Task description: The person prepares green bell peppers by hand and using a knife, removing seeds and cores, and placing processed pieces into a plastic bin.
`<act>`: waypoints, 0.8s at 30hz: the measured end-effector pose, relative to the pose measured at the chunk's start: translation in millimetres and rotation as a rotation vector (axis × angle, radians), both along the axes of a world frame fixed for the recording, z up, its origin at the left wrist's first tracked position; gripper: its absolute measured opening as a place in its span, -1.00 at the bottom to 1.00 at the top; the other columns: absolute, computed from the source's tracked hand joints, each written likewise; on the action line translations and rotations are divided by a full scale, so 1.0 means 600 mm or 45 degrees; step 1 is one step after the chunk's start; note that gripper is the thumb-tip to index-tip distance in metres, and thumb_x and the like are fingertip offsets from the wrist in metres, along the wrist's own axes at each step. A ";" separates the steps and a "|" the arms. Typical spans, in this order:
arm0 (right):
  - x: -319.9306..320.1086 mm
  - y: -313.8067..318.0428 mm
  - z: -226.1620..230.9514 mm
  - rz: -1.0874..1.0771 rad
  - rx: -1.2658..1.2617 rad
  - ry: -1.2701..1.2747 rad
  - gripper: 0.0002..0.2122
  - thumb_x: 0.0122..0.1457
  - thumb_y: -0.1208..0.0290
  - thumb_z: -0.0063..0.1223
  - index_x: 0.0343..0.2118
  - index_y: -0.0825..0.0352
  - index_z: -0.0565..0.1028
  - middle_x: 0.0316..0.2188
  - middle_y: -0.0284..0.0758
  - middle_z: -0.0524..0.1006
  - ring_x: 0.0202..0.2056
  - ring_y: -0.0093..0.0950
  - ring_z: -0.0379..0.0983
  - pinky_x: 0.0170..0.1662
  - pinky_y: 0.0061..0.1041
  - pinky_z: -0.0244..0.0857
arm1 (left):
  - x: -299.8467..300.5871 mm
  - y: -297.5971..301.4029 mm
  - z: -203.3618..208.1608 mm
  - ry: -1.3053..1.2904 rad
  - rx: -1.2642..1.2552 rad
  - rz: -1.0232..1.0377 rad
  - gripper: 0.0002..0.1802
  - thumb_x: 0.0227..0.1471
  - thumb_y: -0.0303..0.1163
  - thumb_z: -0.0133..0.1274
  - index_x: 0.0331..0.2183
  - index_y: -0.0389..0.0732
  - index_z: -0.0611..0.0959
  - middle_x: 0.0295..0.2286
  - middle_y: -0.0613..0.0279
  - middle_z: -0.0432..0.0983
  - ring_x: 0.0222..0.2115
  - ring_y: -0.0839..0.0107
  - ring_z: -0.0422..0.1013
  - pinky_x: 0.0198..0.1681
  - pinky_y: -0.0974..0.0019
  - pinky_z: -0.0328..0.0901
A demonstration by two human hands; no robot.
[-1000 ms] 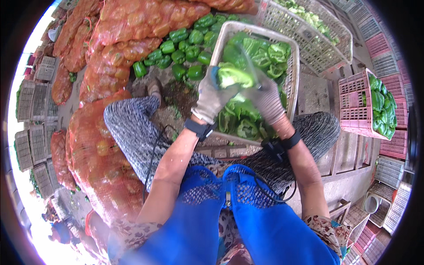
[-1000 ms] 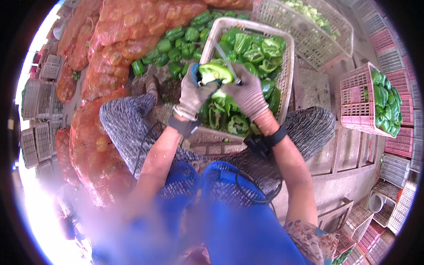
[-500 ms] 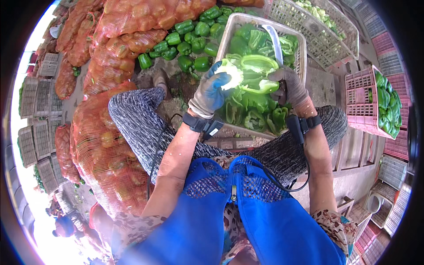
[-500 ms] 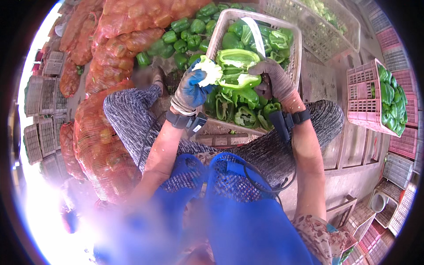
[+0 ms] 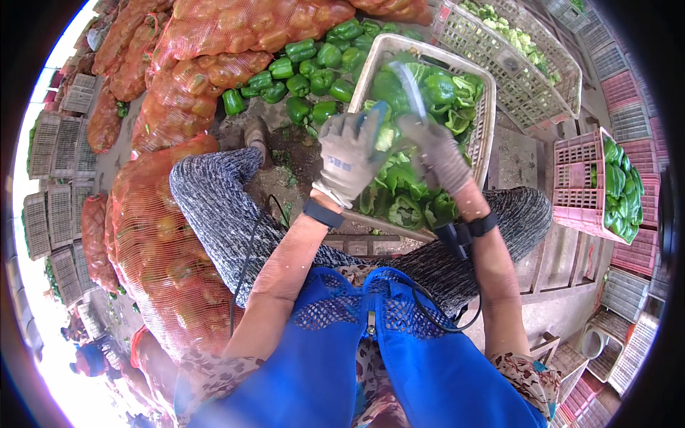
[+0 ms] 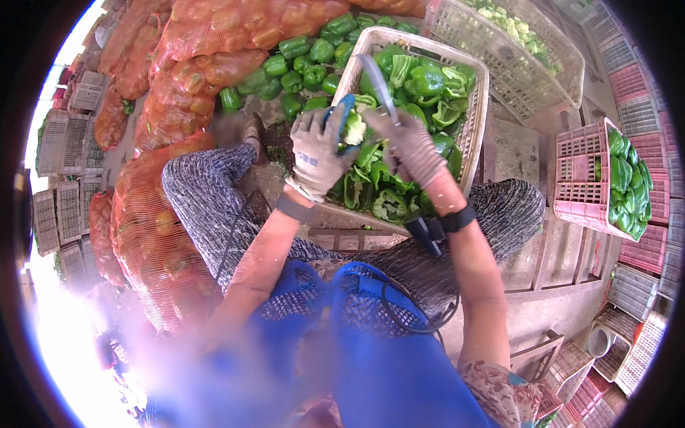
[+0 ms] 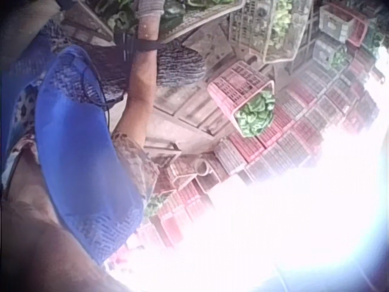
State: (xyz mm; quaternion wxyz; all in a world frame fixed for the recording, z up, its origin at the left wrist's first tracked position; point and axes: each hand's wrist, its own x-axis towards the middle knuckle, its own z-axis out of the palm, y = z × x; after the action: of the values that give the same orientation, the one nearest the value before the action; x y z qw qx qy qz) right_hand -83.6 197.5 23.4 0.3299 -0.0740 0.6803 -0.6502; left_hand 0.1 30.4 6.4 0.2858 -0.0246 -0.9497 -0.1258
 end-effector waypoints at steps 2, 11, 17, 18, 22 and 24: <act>0.011 -0.012 -0.010 0.032 0.072 -0.054 -0.58 0.14 0.00 0.07 -0.24 0.33 0.40 -0.76 -0.42 0.38 -0.88 -0.66 0.18 -0.88 -0.63 0.00 | 0.000 0.019 -0.002 0.000 0.009 -0.063 -0.04 -0.42 -0.29 0.34 0.10 -0.19 0.33 -0.16 0.03 0.41 -0.13 0.05 0.34 -0.07 -0.01 0.23; 0.011 -0.006 -0.010 -0.177 -0.228 -0.491 -0.84 0.11 0.30 -0.04 -0.41 0.29 0.34 -0.79 -0.33 0.32 -0.82 -0.50 0.26 -0.85 -0.53 0.08 | 0.003 0.029 0.015 -0.081 0.573 -0.364 -0.23 -0.22 -0.60 0.05 0.13 -0.30 0.29 0.00 -0.08 0.34 0.04 -0.01 0.27 0.12 0.09 0.18; 0.017 -0.015 0.001 -0.287 -0.372 -0.201 -0.74 0.02 0.48 0.01 -0.21 0.46 0.40 -0.71 -0.34 0.37 -0.79 -0.51 0.28 -0.74 -0.52 0.26 | -0.004 0.031 0.030 0.016 1.490 -0.230 -0.64 0.07 -0.47 0.10 -0.07 -0.35 0.50 -0.25 0.23 0.50 -0.26 0.57 0.38 -0.14 0.47 0.31; 0.015 -0.013 -0.002 -0.280 -0.354 -0.153 -0.73 0.01 0.51 0.02 -0.19 0.47 0.39 -0.70 -0.35 0.37 -0.78 -0.52 0.29 -0.73 -0.50 0.27 | -0.002 0.029 0.031 -0.042 1.448 -0.190 -0.68 0.09 -0.42 0.10 -0.11 -0.34 0.52 -0.30 0.26 0.49 -0.30 0.59 0.37 -0.19 0.48 0.31; 0.023 -0.014 -0.009 -0.191 -0.137 0.326 -0.78 0.01 0.55 0.04 -0.24 0.46 0.44 -0.66 -0.41 0.37 -0.72 -0.64 0.27 -0.66 -0.59 0.21 | 0.001 0.016 0.026 -0.176 1.332 -0.162 -0.72 0.15 -0.29 0.06 -0.22 -0.33 0.55 -0.44 0.37 0.47 -0.44 0.64 0.31 -0.35 0.50 0.29; 0.028 -0.013 -0.013 -0.151 -0.062 0.457 -0.79 0.01 0.55 0.03 -0.25 0.45 0.45 -0.66 -0.44 0.37 -0.71 -0.68 0.25 -0.65 -0.63 0.19 | -0.003 0.013 0.012 -0.187 1.311 -0.190 -0.72 0.17 -0.25 0.04 -0.25 -0.30 0.56 -0.48 0.38 0.46 -0.48 0.63 0.31 -0.39 0.50 0.28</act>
State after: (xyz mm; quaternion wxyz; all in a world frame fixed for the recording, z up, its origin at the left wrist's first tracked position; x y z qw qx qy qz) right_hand -67.0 189.6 15.9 0.1624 -0.1567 0.7154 -0.6612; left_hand -1.5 38.5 13.8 0.1837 0.0603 -0.7781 -0.5977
